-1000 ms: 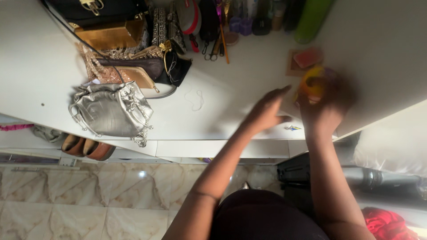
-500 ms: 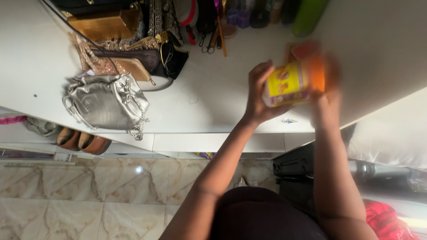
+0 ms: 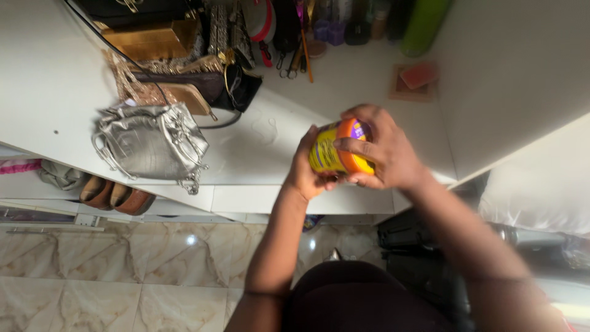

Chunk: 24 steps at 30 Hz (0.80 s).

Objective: The person organizes items on a white shelf, moving several handbags, a pair of glasses in a case, a container, and other small accessories to different positions within the shelf space.

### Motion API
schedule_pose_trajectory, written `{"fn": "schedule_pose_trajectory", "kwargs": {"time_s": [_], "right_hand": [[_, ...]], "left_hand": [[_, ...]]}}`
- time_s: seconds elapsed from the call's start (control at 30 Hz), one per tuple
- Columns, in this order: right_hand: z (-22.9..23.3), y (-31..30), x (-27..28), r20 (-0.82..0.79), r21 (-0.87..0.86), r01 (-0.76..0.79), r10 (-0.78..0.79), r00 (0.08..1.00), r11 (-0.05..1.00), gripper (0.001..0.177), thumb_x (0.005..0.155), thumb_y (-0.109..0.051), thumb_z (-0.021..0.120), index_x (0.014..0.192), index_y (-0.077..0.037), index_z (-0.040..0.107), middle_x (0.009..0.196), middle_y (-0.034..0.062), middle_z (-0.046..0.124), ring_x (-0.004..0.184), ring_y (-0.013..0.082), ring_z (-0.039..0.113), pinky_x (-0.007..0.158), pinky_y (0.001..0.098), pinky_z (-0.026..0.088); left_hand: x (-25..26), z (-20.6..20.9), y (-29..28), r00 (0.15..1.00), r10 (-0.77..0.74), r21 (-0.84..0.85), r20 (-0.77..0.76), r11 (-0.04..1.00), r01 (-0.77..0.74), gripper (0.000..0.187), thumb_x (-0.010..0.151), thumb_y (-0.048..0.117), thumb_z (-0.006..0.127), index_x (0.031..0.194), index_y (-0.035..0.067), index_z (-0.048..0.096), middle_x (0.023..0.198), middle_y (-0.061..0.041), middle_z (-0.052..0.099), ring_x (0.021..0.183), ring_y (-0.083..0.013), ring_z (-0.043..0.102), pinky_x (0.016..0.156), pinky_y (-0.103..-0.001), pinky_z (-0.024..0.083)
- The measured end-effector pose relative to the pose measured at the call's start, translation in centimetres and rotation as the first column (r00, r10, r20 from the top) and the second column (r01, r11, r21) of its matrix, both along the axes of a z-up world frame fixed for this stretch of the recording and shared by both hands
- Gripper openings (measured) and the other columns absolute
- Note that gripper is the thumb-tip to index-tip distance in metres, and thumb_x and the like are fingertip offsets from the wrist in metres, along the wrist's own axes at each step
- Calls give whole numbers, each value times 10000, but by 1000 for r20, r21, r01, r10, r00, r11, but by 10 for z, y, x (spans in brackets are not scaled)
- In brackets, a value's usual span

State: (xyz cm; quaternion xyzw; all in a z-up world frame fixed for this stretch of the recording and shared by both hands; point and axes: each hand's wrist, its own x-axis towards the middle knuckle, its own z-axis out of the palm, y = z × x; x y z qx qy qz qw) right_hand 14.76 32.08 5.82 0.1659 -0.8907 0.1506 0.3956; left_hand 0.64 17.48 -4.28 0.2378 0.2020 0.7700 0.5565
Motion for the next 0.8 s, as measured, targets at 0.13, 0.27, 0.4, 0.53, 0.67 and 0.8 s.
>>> {"fn": "schedule_pose_trajectory", "kwargs": {"time_s": [0.13,0.27,0.4,0.53,0.67,0.8], "right_hand": [[-9,3,-9,47,-312,-28,45,998,950,593,1129,-579,411,1438,-78,481,1444,243,520,1335,387,547,1137,431,475],[-25,4,-16,275,-861,125,244,930,494,667,1088,-589,371,1489,-60,428,1378,190,535,1298,285,523,1127,403,415],[-47,39,-19,344,-879,149,385,857,453,665,1050,-570,294,1491,-91,429,1424,129,526,1341,242,501,1122,377,403],[-98,122,-45,358,-127,576,-504,786,808,402,1091,-429,520,1380,-153,565,1407,177,537,1359,373,483,1107,501,385],[-153,196,-56,351,316,827,-867,353,465,196,1050,-333,537,1101,-159,610,1252,136,579,1212,381,531,995,569,461],[-185,193,-72,67,210,889,-913,402,407,383,864,-333,754,1173,-128,657,1287,218,596,1155,460,538,854,703,424]], "left_hand": [[33,7,11,865,439,-160,-243,861,-482,861,923,686,589,1502,111,314,1130,-135,615,757,-223,652,435,-277,466],[28,1,24,79,787,536,-612,487,-690,866,936,600,718,1536,134,302,1318,-130,519,1126,-242,616,963,-362,566],[15,-20,35,-29,803,610,-596,429,-666,878,914,566,722,1549,135,297,1376,-133,478,1172,-262,574,1011,-390,524],[19,-40,36,521,739,83,-427,606,-791,899,868,655,622,1486,79,314,1294,-130,494,969,-217,622,540,-317,507],[12,-41,27,583,748,47,-317,627,-778,795,948,651,545,1446,64,346,1237,-173,537,877,-245,625,506,-318,463],[4,-36,22,544,759,-17,-358,577,-817,796,920,668,532,1428,86,340,1245,-155,534,934,-228,628,528,-316,475]]}}
